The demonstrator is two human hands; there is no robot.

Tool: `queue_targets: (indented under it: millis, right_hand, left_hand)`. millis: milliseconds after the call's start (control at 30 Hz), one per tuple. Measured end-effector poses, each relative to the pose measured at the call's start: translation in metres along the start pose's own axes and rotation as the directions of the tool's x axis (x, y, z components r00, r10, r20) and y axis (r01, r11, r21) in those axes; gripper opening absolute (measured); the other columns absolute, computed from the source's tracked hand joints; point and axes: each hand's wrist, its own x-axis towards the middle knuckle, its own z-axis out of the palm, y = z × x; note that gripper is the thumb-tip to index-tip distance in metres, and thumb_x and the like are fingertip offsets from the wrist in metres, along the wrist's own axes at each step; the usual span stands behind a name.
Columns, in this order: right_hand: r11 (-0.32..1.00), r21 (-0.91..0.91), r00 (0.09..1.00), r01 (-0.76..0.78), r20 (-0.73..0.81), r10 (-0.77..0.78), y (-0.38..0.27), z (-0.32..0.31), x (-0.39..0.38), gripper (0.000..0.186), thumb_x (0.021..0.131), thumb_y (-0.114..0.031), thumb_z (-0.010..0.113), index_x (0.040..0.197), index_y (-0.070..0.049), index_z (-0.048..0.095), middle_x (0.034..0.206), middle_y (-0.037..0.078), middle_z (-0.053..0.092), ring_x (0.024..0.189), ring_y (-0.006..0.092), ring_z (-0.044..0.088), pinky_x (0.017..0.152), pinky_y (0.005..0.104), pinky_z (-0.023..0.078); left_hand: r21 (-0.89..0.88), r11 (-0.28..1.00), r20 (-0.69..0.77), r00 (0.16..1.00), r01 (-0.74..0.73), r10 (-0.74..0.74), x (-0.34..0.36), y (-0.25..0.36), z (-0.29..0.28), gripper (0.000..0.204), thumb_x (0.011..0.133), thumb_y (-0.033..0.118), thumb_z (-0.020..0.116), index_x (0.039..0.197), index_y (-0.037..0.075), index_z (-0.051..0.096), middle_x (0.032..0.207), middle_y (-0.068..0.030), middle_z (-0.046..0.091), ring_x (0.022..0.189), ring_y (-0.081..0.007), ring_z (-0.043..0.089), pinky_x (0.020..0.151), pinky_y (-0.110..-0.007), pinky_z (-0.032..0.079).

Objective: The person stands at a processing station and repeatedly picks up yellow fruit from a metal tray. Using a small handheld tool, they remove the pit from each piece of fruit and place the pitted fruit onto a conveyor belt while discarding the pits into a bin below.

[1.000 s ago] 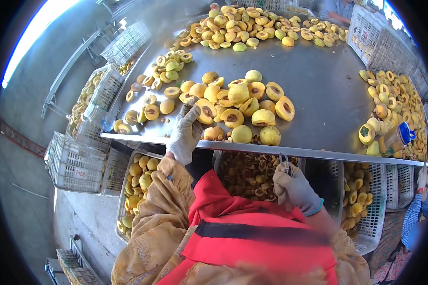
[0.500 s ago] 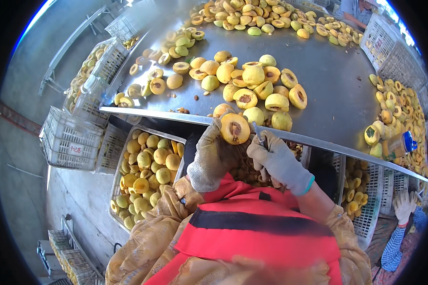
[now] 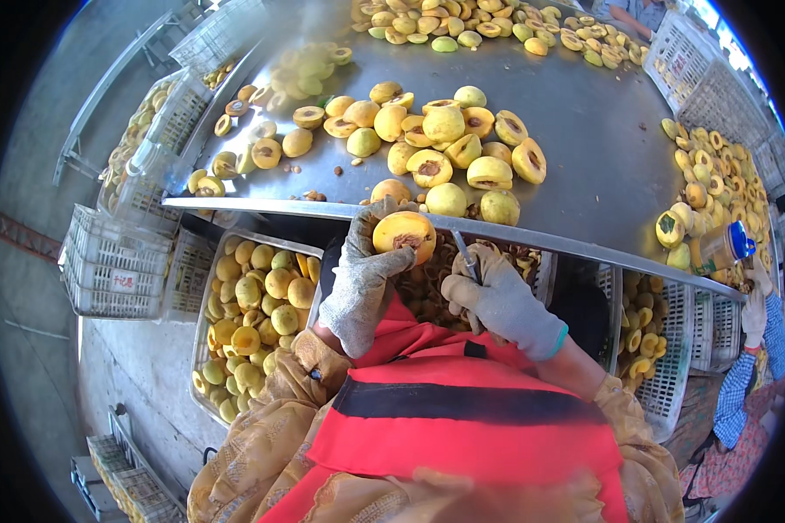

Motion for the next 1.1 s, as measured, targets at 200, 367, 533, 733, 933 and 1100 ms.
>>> queue_targets:
  millis: [200,367,533,733,933,1100]
  right_hand:
    - [0.786,-0.437,0.858,0.438,-0.058,-0.51,0.036,0.003,0.022,0.023,0.086,-0.019,0.058,0.092,-0.001,0.046,0.07,0.019,0.059,0.055,0.0281,0.06,0.051,0.0405,0.047]
    - [0.66,-0.693,0.877,0.288,-0.086,-0.473,0.036,0.007,0.017,0.024,0.086,-0.02,0.056,0.094,0.0,0.045,0.07,0.023,0.058,0.055,0.0327,0.06,0.053,0.0444,0.049]
    - [0.991,-0.02,0.983,-0.136,0.125,0.137,-0.003,0.008,0.0,0.02,0.087,-0.019,0.053,0.096,-0.002,0.047,0.064,0.008,0.053,0.042,0.0161,0.051,0.038,0.0293,0.043]
    - [0.99,0.012,0.974,-0.14,0.18,0.135,0.001,0.009,0.001,0.027,0.09,-0.02,0.052,0.106,0.001,0.047,0.064,0.005,0.051,0.041,0.0117,0.048,0.034,0.0258,0.04]
    - [0.992,0.02,0.988,-0.126,0.094,0.123,0.005,0.019,0.002,0.032,0.089,-0.021,0.053,0.115,-0.004,0.046,0.064,0.004,0.051,0.042,0.0112,0.049,0.035,0.0261,0.04]
    - [0.984,-0.084,0.978,-0.157,0.125,0.167,-0.008,0.018,-0.003,0.032,0.09,-0.024,0.052,0.114,-0.003,0.046,0.066,0.006,0.052,0.046,0.0137,0.052,0.036,0.0278,0.041]
  left_hand:
    - [0.096,0.993,0.035,0.997,-0.065,0.061,0.003,-0.009,0.002,0.063,0.067,-0.013,0.067,0.124,0.005,0.046,0.121,-0.0099,0.055,0.112,-0.022,0.056,0.094,-0.035,0.048]
    - [0.302,0.933,0.045,0.98,-0.197,0.192,-0.004,-0.011,0.011,0.065,0.068,-0.013,0.066,0.128,0.003,0.046,0.125,-0.0098,0.052,0.116,-0.0235,0.053,0.099,-0.035,0.045]
    - [0.32,0.896,0.316,0.926,-0.306,0.204,-0.006,-0.019,-0.01,0.061,0.076,-0.003,0.065,0.133,0.005,0.045,0.14,-0.0125,0.043,0.128,-0.0249,0.044,0.106,-0.038,0.037]
    - [0.232,0.967,0.331,0.943,-0.109,0.027,-0.019,-0.007,0.014,0.075,0.074,0.027,0.078,0.136,0.009,0.04,0.142,-0.0132,0.038,0.128,-0.0293,0.04,0.106,-0.042,0.034]
    - [0.324,0.929,0.178,0.976,-0.181,0.128,-0.013,-0.02,0.008,0.071,0.069,0.0,0.074,0.131,0.007,0.041,0.123,-0.01,0.049,0.113,-0.02,0.05,0.096,-0.034,0.044]
    - [-0.08,0.997,0.113,0.994,0.016,-0.007,-0.012,-0.01,0.008,0.035,0.086,0.011,0.063,0.119,0.002,0.053,0.108,-0.009,0.06,0.098,-0.0177,0.06,0.086,-0.03,0.05]
